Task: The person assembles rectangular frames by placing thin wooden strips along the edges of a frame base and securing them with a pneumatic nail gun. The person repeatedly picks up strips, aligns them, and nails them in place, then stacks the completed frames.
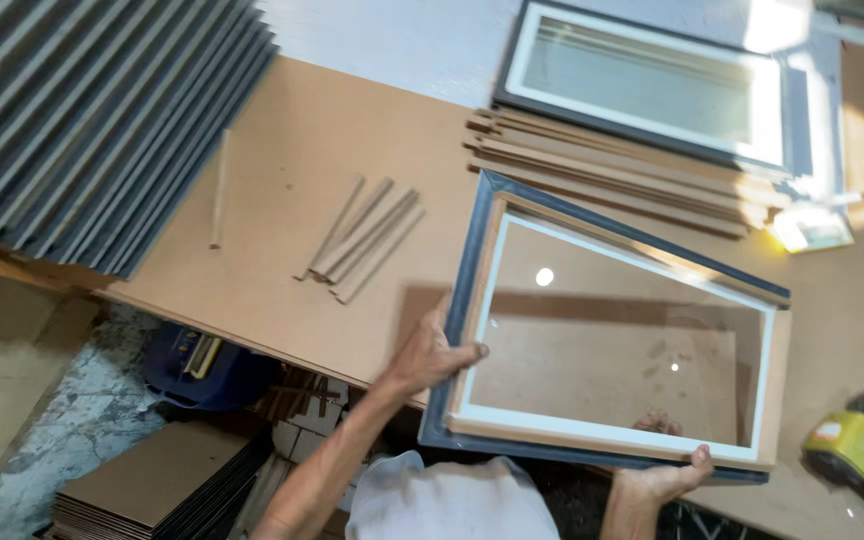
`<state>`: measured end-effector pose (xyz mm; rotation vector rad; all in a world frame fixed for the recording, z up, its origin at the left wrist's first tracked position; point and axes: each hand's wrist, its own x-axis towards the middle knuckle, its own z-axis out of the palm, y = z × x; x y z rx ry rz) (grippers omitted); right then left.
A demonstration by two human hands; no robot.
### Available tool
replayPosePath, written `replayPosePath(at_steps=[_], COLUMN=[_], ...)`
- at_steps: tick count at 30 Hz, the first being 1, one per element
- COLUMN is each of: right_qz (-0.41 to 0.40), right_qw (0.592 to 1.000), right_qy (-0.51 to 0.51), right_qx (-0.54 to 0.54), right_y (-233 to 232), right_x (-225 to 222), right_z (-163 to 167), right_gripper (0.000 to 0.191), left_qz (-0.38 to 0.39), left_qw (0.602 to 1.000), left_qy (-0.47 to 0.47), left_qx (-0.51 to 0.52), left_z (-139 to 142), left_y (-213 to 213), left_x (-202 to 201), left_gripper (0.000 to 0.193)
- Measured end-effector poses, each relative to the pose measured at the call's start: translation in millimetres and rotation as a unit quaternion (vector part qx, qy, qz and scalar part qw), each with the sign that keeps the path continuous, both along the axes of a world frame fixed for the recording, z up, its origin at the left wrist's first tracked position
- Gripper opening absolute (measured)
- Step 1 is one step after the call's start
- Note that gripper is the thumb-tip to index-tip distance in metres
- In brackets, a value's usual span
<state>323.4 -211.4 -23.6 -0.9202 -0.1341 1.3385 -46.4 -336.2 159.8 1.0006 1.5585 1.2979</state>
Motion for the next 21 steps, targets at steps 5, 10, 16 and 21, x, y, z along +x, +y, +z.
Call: replayPosePath(at_steps=[5,10,16,21], right_qz=[0.094,0.266,0.472,0.554], right_qw=[0.988,0.899,0.81,0.713], right_qy=[0.081,0.102,0.179,0.17], right_qx=[0.091,0.333,0.297,0.396], right_y=[42,66,38,-1], right_x=[-106,-309,-568,-752], right_z=[45,154,336,436], right_gripper=[0.034,0.024,0.054,0.029], left_qz=[0.097,0.274,0.484,0.533], left_qw=[0.981,0.92,0.798,0.716], left_qy=[0.067,0.022,0.094,0.164], left_qx=[0.154,0.279,0.347,0.42], left_z=[59,126,174,229], left_y=[-98,-187,-253,-291], left_x=[-61,-127,-238,-384], left_gripper=[0.076,0.09,0.089,0.067])
